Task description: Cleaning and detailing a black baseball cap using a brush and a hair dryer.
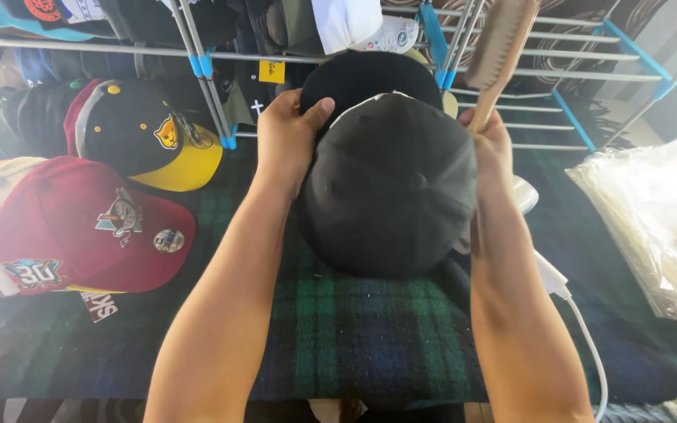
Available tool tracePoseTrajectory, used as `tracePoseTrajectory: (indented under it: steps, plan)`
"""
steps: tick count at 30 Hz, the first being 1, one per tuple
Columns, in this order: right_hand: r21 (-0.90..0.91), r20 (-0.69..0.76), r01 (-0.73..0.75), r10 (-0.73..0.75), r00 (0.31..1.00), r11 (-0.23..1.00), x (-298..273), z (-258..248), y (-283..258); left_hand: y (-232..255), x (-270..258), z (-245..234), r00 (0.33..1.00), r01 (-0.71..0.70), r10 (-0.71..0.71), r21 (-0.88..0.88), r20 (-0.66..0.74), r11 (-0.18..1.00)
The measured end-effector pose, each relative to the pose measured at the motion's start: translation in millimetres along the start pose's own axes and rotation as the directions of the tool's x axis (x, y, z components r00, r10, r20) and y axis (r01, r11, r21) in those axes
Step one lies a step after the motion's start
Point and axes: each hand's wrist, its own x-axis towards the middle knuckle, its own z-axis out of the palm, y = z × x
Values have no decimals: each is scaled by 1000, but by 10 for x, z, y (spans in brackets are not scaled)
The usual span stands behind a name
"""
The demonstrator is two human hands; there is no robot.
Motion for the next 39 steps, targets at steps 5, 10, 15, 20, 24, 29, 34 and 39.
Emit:
tracePoseTrajectory:
  steps: [5,10,15,20,24,29,34,39]
  plan:
    - [-142,-42,91,-98,994,986,20,228,201,-415,585,128,991,127,-132,192,12,973]
    - [-117,-31,160,-164,986,980,388,5,810,-1620,1629,265,979,179,-199,306,35,935]
    - [-232,-44,153,-168,985,961,119,10,550,-1596,1556,279,973,192,-223,344,54,919]
    - [-100,-82,189,-198,977,977,-134,76,399,-1187,887,213,965,213,-256,424,48,880]
    - [-35,-70,196,-198,978,980,-421,176,166,-818,307,7,964,212,-262,465,45,859]
    - [-26,41,196,-195,980,980,-501,-182,458,-647,-670,-191,990,-143,143,-20,-6,990]
    - [66,80,166,-171,982,984,-648,-91,503,-885,-952,-125,977,-174,168,38,132,984]
    - [173,114,154,-175,978,973,-678,-42,579,-1024,-971,-223,977,-140,116,132,178,981]
